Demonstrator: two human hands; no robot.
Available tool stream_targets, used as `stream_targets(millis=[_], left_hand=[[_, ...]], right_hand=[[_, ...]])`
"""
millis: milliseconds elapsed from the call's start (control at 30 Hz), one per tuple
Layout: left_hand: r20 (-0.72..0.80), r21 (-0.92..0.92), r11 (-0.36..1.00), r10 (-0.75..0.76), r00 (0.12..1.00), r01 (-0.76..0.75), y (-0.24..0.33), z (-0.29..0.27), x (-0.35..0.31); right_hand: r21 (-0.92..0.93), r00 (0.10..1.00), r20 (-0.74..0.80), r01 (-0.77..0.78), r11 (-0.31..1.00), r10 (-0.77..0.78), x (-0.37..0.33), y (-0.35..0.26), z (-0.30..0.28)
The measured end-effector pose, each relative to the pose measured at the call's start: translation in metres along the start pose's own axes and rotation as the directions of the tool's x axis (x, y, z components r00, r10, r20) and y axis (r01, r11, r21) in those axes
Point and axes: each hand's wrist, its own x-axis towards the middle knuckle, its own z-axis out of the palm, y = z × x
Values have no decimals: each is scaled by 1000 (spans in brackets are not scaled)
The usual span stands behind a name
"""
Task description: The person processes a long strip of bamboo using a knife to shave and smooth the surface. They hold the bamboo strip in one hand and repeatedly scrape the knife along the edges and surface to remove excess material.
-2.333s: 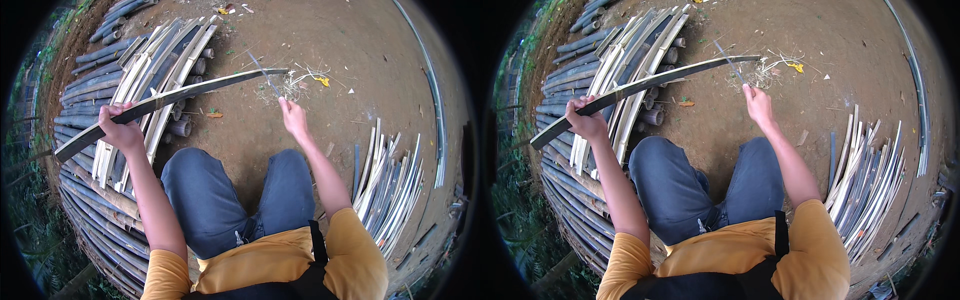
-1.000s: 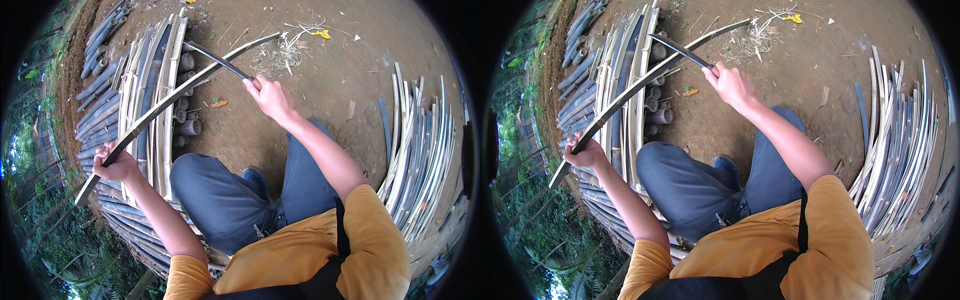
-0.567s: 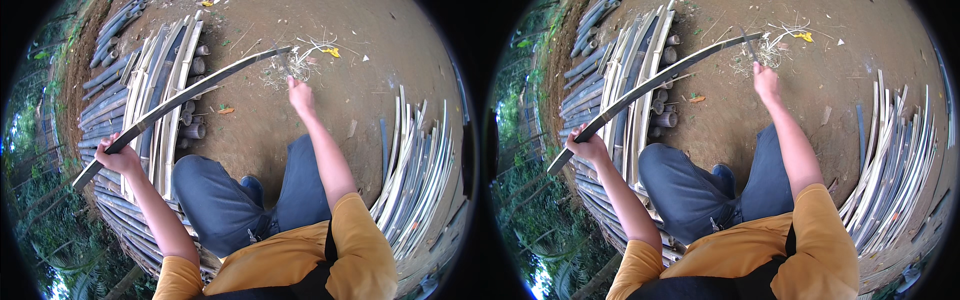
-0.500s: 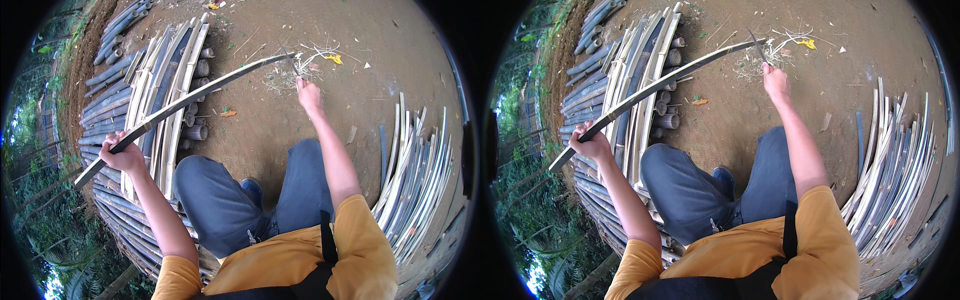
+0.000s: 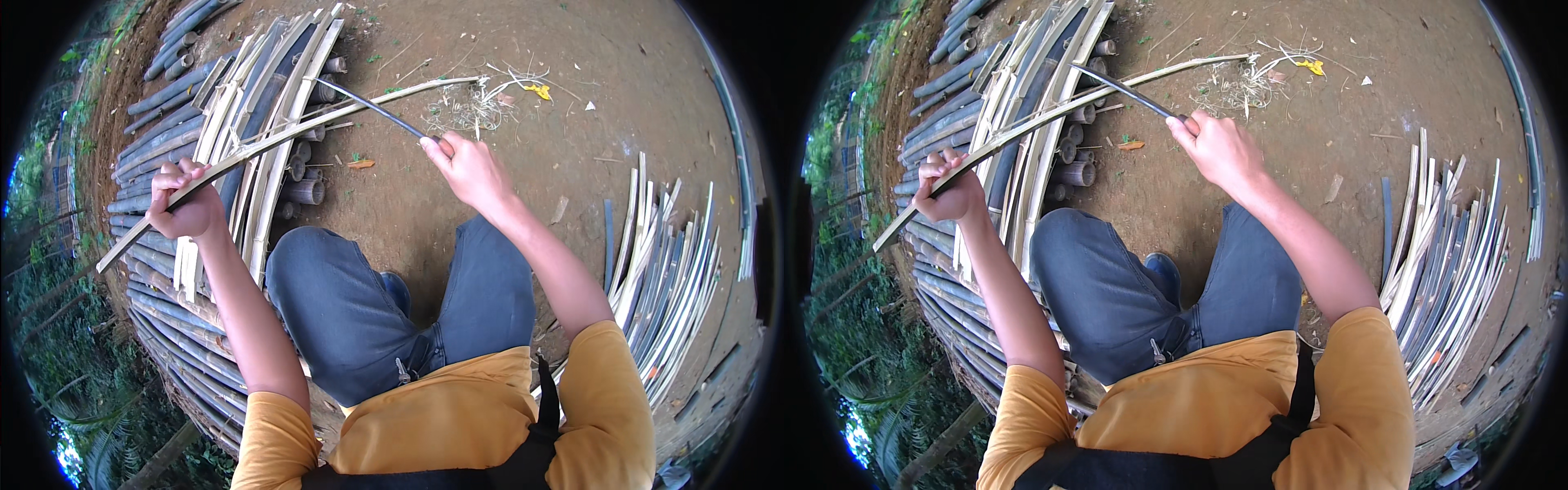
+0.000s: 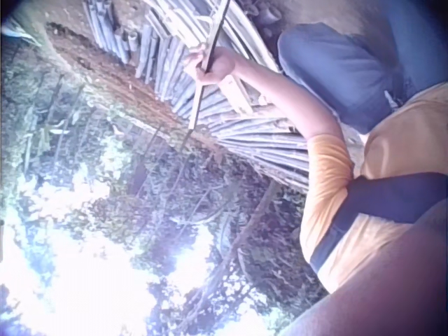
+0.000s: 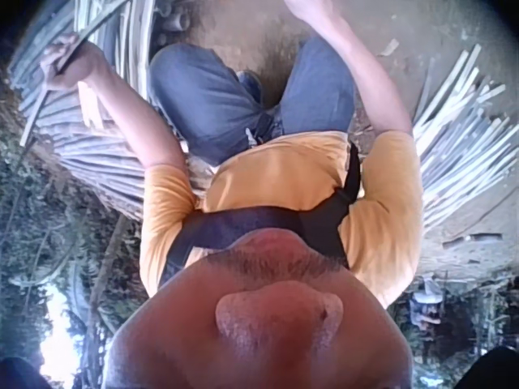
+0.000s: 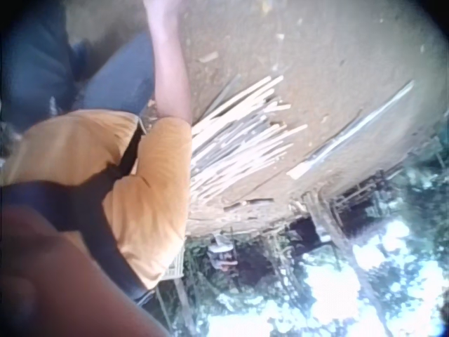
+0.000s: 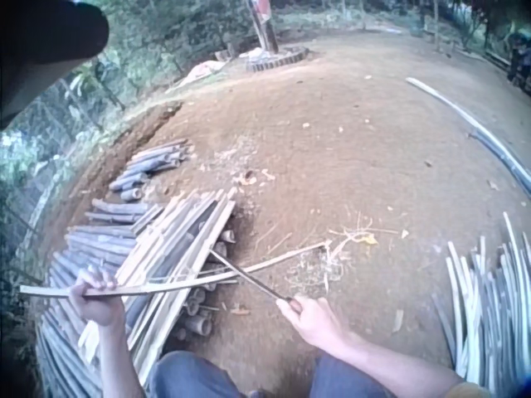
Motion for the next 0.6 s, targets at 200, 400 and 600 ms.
stream_targets(millis=[200,400,600], left_hand=[[97,-39,999,22,995,-18,2,0,-12],[96,-69,997,44,994,-38,2,11,-5],[84,-35,999,44,996,-41,4,23,-1]], right_hand=[[20,999,15,33,999,-34,-20,-12,0],[38,999,-37,22,999,-20,-14,-13,10],[80,999,-42,-16,997,20,-2,9,14]])
